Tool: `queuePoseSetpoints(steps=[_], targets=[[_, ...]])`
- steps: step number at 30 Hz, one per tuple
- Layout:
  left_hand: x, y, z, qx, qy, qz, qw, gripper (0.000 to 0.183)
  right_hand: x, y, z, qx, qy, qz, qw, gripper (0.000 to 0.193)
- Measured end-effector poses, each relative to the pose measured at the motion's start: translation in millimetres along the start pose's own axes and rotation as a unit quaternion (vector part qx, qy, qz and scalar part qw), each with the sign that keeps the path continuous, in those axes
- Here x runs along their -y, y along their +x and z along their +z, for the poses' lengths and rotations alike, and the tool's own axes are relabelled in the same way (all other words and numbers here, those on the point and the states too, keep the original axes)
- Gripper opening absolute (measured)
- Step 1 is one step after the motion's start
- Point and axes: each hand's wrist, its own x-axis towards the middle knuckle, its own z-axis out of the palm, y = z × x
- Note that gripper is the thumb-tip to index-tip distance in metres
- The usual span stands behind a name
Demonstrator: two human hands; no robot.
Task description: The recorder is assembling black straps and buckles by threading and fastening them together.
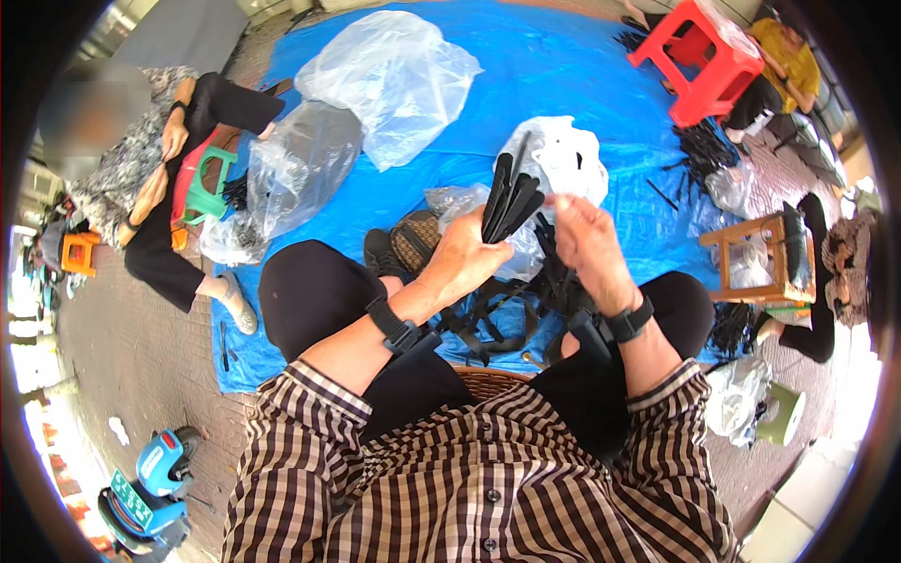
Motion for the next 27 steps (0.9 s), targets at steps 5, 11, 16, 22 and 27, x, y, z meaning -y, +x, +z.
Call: queuePoseSetpoints(steps=[5, 11, 16, 22, 27], targets=[[-1.4, -9.3, 11.2, 0.028, 0.117, 0.100, 0.988, 0.035, 13.3, 9.2, -12.4, 0.046, 0.132, -0.060, 0.988, 0.029], [9.2, -4.6, 9.2, 0.145, 0.022, 0.032, 0.989, 0.023, 13.8, 4.6, -11.8, 0.045, 0.061, -0.072, 0.994, 0.016], [3.8, -3.7, 5.3, 0.137, -0.090, -0.058, 0.985, 0.015, 18.0, 2.7, -11.2, -0.001, 0.025, -0.111, 0.994, 0.019], [-2.4, -6.6, -0.5, 0.120, -0.114, -0.097, 0.981, 0.016, 34.5, 8.8, -44.5, -0.056, 0.170, -0.159, 0.971, 0.018], [-18.1, -2.2, -16.5, 0.008, -0.312, -0.130, 0.941, 0.012, 28.3, -0.1, -35.4, 0.040, 0.164, -0.083, 0.982, 0.020]])
